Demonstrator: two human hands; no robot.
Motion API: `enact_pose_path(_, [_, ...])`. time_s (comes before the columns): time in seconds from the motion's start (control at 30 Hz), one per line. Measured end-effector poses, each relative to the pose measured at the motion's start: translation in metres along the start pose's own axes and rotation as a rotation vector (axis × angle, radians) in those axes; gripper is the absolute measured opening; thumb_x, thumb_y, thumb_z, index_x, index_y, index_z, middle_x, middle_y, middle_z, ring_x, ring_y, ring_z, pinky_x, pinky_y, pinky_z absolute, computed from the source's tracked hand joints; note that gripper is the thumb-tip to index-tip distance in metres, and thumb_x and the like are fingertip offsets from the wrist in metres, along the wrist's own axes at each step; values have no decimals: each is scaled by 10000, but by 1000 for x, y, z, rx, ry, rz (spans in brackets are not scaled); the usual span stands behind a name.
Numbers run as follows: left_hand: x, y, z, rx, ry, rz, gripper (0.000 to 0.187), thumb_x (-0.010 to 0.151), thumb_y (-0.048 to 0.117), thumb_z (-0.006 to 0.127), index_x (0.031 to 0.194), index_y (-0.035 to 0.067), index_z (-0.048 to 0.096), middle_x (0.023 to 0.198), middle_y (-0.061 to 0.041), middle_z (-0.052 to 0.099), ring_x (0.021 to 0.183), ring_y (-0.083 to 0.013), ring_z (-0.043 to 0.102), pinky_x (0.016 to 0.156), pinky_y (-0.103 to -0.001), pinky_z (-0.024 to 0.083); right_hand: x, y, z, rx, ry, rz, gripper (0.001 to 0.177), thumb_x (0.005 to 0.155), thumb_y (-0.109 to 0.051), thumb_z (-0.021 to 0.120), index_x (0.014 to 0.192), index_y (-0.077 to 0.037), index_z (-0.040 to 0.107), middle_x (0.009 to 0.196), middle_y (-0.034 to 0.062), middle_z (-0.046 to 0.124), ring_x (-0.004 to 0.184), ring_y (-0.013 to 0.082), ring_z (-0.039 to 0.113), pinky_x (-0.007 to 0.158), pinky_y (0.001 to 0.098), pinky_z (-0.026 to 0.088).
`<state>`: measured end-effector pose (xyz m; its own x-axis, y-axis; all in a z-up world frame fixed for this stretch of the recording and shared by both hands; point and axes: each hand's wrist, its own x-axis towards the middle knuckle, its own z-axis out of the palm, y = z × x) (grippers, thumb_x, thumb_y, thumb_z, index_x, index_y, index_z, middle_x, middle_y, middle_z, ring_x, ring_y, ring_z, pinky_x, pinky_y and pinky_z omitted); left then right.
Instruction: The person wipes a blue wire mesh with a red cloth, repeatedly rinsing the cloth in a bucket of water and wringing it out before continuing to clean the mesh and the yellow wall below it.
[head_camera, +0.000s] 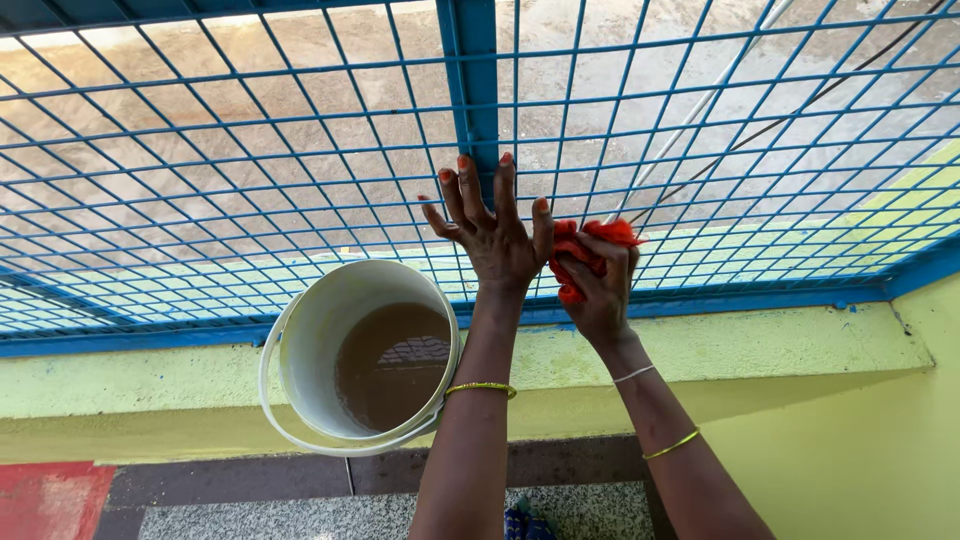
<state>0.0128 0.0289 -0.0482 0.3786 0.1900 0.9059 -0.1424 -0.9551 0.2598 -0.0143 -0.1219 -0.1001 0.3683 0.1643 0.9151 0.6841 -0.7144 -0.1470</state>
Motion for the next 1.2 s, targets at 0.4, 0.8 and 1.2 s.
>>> enact_pose_path(0.4, [-4, 15, -15, -197, 97, -157, 837, 1021, 431, 597, 1648, 181, 102, 1739, -117, 110, 1631, -247, 21, 1286, -549, -125, 202, -25, -53, 186, 241, -348, 332, 981, -73, 879, 1214, -186, 672, 1455, 59, 476, 1347, 268, 510, 1041, 375, 521])
enact_pose_path(0.8, [-39, -18, -16, 32, -156, -133, 1008, 970, 772, 395, 1680, 130, 81, 1749, -202, 31, 1652, -360, -45, 1293, -695, -121, 67, -17, -1, 85, -127, -273, 238, 746, -267, 878, 924, -161, 762, 1197, 20, 587, 1077, 242, 499, 914, 423, 363])
enact_pose_path(1.2, [-67, -35, 6, 131, -177, -81, 1009, 1021, 716, 490, 1695, 118, 36, 1759, -200, -37, 1649, -352, -109, 1294, -703, -127, 87, -43, -5, 156, -390, -346, 395, 740, -253, 879, 1120, -181, 798, 1283, 22, 566, 1172, 249, 518, 1004, 413, 415])
